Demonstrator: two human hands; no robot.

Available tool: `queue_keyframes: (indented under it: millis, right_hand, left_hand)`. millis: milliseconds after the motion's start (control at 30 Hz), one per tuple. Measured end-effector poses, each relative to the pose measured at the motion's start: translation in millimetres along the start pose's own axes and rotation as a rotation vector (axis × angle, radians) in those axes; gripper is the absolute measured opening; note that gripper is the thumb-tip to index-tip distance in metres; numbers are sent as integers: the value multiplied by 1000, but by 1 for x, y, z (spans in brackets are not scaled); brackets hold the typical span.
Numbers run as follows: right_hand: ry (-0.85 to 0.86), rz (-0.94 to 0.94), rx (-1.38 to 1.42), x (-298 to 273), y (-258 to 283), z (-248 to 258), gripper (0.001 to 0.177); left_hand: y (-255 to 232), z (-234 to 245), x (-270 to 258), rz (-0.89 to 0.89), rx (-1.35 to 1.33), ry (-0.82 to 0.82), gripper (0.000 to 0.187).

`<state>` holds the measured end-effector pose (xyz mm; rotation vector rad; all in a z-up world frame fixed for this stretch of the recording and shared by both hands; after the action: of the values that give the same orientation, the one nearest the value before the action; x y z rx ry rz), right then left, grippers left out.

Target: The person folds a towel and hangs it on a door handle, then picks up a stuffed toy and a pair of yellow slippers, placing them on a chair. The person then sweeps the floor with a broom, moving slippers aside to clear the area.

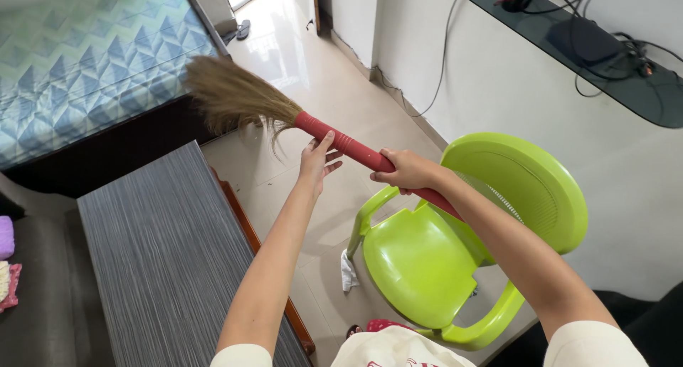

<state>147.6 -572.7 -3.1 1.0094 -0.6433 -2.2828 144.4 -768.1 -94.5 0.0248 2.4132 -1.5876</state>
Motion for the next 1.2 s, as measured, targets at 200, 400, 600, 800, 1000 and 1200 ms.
queue_keyframes:
  millis: [200,400,600,800,1000,1200]
  right_hand:
    - [-11,25,-75,44,24,1,44]
    - [-218,374,-160,122,59,36,55]
    - [-295,178,-236,226,54,93,58]
    - [-225,215,-24,274,29,154,57]
    - [-165,127,112,310,9,189,62]
    - [-316,231,341,352,-3,241,86]
  left_hand:
    - [-16,41,14,-20,-19,-44,48]
    - [-32,68,58,-35,54,12,54]
    - [-28,53,137,101,233,115,56]
    - [-97,102,245,41,9,-20,59]
    - [-111,104,325,30,-1,-64,57]
    - [-78,32,400,138,132,294,63]
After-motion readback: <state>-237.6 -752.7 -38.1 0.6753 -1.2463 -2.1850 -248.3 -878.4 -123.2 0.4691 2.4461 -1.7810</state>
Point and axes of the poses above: each hand's wrist, its own x-axis towards the middle knuckle, its own z-axis out of the back of the hand, y = z × x, the point moved 10 cm from there along x, towards the middle knuckle, and after that the axes turned 10 degrees about y, right-handed, at the moved point
